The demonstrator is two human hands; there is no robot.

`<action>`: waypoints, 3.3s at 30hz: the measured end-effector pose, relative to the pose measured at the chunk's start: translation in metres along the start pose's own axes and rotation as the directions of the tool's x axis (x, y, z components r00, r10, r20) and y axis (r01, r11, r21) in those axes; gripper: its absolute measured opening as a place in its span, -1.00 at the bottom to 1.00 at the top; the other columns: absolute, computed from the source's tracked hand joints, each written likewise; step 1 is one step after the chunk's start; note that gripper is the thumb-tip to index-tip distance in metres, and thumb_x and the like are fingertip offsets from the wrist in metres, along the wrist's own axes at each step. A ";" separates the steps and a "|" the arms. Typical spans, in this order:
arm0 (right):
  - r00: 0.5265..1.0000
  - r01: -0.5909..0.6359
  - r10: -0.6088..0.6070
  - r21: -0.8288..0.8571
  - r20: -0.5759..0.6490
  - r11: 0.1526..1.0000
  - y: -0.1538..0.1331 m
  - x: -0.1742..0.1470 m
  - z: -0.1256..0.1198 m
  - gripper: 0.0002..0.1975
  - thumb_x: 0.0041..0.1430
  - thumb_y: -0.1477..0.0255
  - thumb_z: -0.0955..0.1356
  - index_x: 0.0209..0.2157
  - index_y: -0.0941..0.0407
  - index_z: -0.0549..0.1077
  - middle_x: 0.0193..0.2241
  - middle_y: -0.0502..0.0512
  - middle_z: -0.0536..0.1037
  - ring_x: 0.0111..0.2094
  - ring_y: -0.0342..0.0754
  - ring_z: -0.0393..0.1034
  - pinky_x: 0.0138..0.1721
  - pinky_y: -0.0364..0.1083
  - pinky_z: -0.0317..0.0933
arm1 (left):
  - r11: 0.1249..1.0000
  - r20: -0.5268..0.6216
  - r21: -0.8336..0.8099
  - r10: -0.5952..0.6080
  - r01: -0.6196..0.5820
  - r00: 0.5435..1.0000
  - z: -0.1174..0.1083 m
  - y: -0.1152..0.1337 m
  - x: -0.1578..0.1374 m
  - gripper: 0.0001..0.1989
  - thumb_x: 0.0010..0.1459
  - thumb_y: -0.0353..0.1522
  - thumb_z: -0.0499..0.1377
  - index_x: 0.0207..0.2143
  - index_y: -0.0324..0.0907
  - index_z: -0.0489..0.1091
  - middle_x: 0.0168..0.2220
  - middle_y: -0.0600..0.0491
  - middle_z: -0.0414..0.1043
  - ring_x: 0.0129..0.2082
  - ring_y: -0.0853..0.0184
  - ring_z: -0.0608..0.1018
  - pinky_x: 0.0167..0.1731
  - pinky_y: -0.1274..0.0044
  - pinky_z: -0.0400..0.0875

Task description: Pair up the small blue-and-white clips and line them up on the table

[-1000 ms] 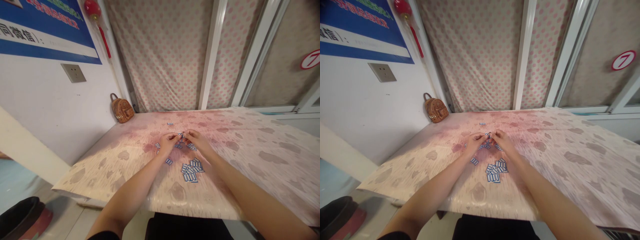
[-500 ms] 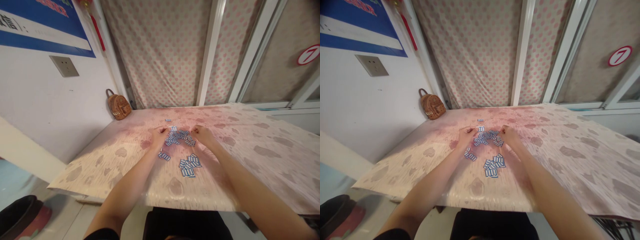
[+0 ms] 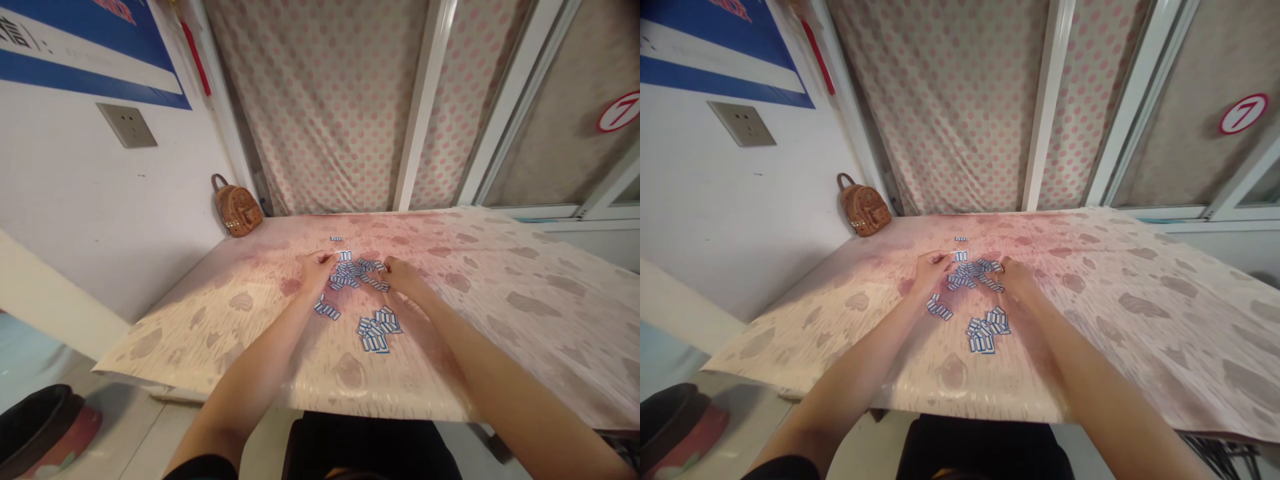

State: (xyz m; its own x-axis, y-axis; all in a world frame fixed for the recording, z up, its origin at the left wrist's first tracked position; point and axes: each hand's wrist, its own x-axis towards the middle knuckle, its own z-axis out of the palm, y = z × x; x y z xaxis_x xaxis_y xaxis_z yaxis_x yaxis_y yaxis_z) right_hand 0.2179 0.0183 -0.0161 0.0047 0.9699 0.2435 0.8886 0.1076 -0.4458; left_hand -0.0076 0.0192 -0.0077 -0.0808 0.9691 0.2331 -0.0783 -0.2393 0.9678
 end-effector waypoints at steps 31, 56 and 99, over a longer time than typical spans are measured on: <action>0.971 0.237 -0.216 0.268 -0.106 0.934 -0.043 -0.023 -0.018 -0.76 0.10 0.33 0.30 -0.61 0.07 0.31 -0.65 -0.04 0.40 -0.59 -0.15 0.20 -0.51 -0.13 -0.04 | 0.962 0.251 0.207 0.124 -0.179 0.960 0.006 0.000 -0.011 -0.82 0.07 -0.28 0.29 -0.40 -0.23 0.59 -0.47 -0.01 0.58 -0.46 0.31 0.56 -0.45 0.57 0.34; 0.966 0.257 -0.245 0.216 -0.079 0.942 -0.046 -0.025 -0.022 -0.79 0.16 0.33 0.31 -0.53 0.07 0.33 -0.60 -0.02 0.43 -0.52 -0.11 0.29 -0.46 -0.13 0.02 | 0.951 0.334 0.226 0.129 -0.212 0.934 0.008 -0.008 -0.009 -0.74 0.09 -0.19 0.27 -0.39 -0.21 0.61 -0.48 0.02 0.58 -0.50 0.34 0.52 -0.50 0.58 0.32; 0.861 -0.508 0.067 0.852 0.504 0.125 -0.061 -0.026 -0.020 -0.68 0.39 0.40 0.21 -0.40 0.18 0.46 -0.59 0.11 0.53 -0.61 -0.14 0.37 -0.49 -0.18 0.32 | 0.998 0.215 -0.015 0.058 -0.056 0.975 0.016 -0.009 -0.015 -0.71 -0.02 -0.18 0.36 -0.34 -0.22 0.61 -0.39 -0.01 0.61 -0.42 0.29 0.59 -0.33 0.46 0.51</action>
State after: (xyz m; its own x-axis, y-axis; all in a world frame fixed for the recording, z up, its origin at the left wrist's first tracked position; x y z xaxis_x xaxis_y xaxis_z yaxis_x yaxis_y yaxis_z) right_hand 0.1728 -0.0174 0.0219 -0.1669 0.9527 -0.2541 -0.2821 -0.2931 -0.9135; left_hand 0.0100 0.0081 -0.0184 0.1303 0.9436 0.3043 -0.0886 -0.2946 0.9515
